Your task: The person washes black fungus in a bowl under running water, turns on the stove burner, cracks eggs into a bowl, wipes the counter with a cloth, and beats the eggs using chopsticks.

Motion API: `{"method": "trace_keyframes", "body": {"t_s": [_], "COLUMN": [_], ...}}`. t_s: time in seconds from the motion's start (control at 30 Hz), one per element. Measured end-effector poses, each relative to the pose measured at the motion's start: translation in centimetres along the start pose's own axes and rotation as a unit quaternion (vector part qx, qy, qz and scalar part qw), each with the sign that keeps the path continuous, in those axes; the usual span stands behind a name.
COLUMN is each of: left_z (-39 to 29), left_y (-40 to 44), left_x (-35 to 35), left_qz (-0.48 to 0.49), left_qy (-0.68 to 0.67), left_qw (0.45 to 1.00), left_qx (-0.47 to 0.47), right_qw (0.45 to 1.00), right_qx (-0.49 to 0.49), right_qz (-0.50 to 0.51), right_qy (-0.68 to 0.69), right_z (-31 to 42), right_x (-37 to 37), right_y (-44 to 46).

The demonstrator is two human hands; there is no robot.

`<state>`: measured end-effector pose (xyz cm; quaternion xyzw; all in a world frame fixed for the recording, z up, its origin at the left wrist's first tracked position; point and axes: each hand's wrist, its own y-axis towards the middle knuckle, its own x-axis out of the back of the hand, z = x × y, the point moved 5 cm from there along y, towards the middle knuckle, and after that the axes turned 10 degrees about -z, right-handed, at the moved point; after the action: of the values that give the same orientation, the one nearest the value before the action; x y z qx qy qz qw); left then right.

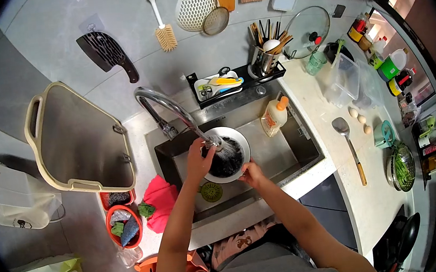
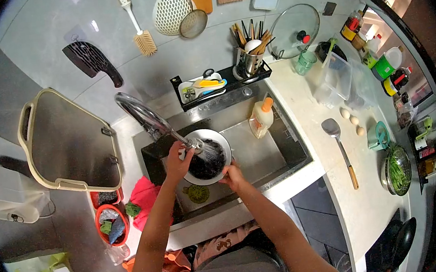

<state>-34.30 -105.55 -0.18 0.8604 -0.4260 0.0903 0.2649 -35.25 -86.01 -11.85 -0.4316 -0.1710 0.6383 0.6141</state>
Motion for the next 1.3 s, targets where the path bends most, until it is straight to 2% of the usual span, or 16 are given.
{"method": "trace_keyframes", "body": {"t_s": [0.07,0.17,0.27,0.3,0.4,0.5,0.6,0.7,0.8,0.9,1.0,1.1,1.2,1.3], "left_z": [-0.8,0.1,-0.3,-0.4,-0.1,-0.5,-0.7,-0.3,-0.4,0.9,0.8,0.4,1.1,1.9], "left_y": [0.2,0.2,-0.2,0.0,0.3,0.1,-0.1,0.3,0.4,0.0,0.6,0.8,0.6,1.0], "left_x": [0.4,0.6,0.0,0.0,0.6,1.0,0.3,0.4,0.9,0.0,0.1,0.8,0.6,0.8], "left_qz": [-0.066,0.010,0.068,0.036,-0.026,0.012,0.051,0.005,0.003,0.071,0.040,0.045,0.091,0.061], "left_qy": [0.046,0.029,-0.034,0.001,0.041,-0.043,-0.049,-0.009,-0.043,-0.061,-0.079,-0.028,-0.069,-0.081], "left_qw": [0.995,0.999,0.994,0.999,0.997,0.999,0.997,1.000,0.999,0.994,0.995,0.997,0.992,0.994], "left_qx": [-0.064,-0.040,0.074,0.002,-0.063,-0.007,0.030,-0.022,-0.022,0.050,0.039,0.050,0.058,0.047], "right_qw": [1.000,1.000,1.000,1.000,1.000,1.000,1.000,1.000,1.000,1.000,1.000,0.999,0.999,0.999], "right_qx": [-0.001,-0.015,-0.006,-0.007,-0.011,-0.010,-0.006,-0.006,-0.008,-0.007,-0.002,-0.009,-0.015,-0.008], "right_qz": [0.001,0.020,0.020,0.014,0.003,0.002,-0.001,0.000,0.003,0.002,0.016,0.027,0.021,0.017], "right_qy": [-0.016,-0.013,-0.023,-0.013,0.004,0.000,0.000,-0.002,-0.007,-0.006,-0.004,-0.031,-0.039,-0.047], "right_z": [0.0,-0.5,-0.7,-0.6,-0.5,-0.3,-0.1,-0.3,-0.5,-0.4,-0.2,-0.6,-0.7,-0.6], "right_x": [0.1,1.0,1.1,1.0,1.1,1.6,1.2,1.5,1.9,1.3,0.6,0.9,0.7,0.4], "right_y": [0.0,0.9,1.3,0.9,0.5,0.7,0.2,0.3,0.8,0.2,-0.4,0.1,0.1,-0.1]}}
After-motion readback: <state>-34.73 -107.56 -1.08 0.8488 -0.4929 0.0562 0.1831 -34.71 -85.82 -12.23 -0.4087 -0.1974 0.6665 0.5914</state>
